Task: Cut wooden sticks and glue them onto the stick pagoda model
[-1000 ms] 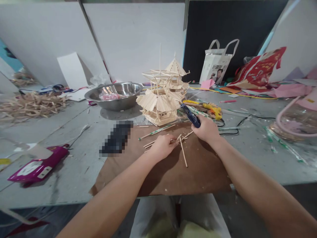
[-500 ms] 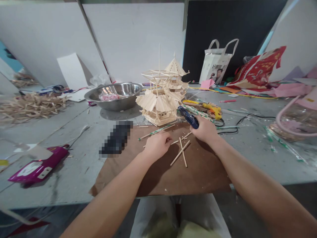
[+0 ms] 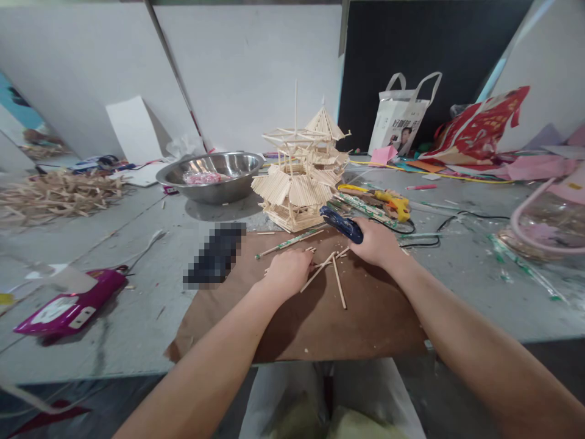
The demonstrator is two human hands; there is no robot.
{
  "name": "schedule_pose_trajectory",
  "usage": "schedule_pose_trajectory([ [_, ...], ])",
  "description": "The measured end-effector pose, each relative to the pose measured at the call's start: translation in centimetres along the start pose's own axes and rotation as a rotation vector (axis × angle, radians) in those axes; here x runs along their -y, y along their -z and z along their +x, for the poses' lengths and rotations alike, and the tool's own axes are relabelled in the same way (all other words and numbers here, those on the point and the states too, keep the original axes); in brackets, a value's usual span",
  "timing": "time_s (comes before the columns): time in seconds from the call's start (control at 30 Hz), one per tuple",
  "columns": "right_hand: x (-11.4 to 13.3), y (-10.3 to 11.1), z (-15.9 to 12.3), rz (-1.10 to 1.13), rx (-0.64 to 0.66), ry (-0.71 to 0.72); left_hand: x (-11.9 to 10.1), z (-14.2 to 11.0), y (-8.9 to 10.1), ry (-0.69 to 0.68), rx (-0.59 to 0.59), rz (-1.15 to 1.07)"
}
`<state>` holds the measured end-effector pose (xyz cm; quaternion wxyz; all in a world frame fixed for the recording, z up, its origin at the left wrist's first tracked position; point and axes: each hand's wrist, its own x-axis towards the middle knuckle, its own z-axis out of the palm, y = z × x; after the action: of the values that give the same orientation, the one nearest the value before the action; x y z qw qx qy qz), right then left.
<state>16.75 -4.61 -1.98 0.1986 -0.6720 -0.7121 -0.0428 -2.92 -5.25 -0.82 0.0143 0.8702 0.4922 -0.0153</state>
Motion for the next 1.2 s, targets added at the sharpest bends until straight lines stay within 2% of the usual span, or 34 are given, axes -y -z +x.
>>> schedule_pose_trajectory([
  [0.3,0.0,-0.1,-0.2,0.014,-0.046,-0.001,0.3,0.1,-0.6,-0.038,-0.076,0.061],
  [0.47,0.1,-0.2,-0.1,0.004,-0.046,0.013,0.1,-0.1,-0.9,-0.139,-0.136,0.101],
  [0.57,0.1,-0.2,-0.1,-0.006,-0.046,0.001,0.2,0.0,-1.1,-0.195,-0.128,0.078],
  [0.83,0.3,-0.2,0.0,-0.019,-0.022,0.005,0.3,0.1,-0.9,-0.08,-0.123,-0.003],
  [1.0,0.6,-0.1,-0.1,-0.069,0.018,0.041,0.3,0.2,-0.8,-0.037,-0.202,-0.132],
  [1.07,0.7,0.0,-0.1,-0.074,0.021,0.045,0.3,0.2,-0.8,-0.04,-0.189,-0.184],
  [1.2,0.8,-0.1,-0.1,-0.078,0.017,0.033,0.0,0.0,-0.4,-0.1,-0.065,-0.277],
])
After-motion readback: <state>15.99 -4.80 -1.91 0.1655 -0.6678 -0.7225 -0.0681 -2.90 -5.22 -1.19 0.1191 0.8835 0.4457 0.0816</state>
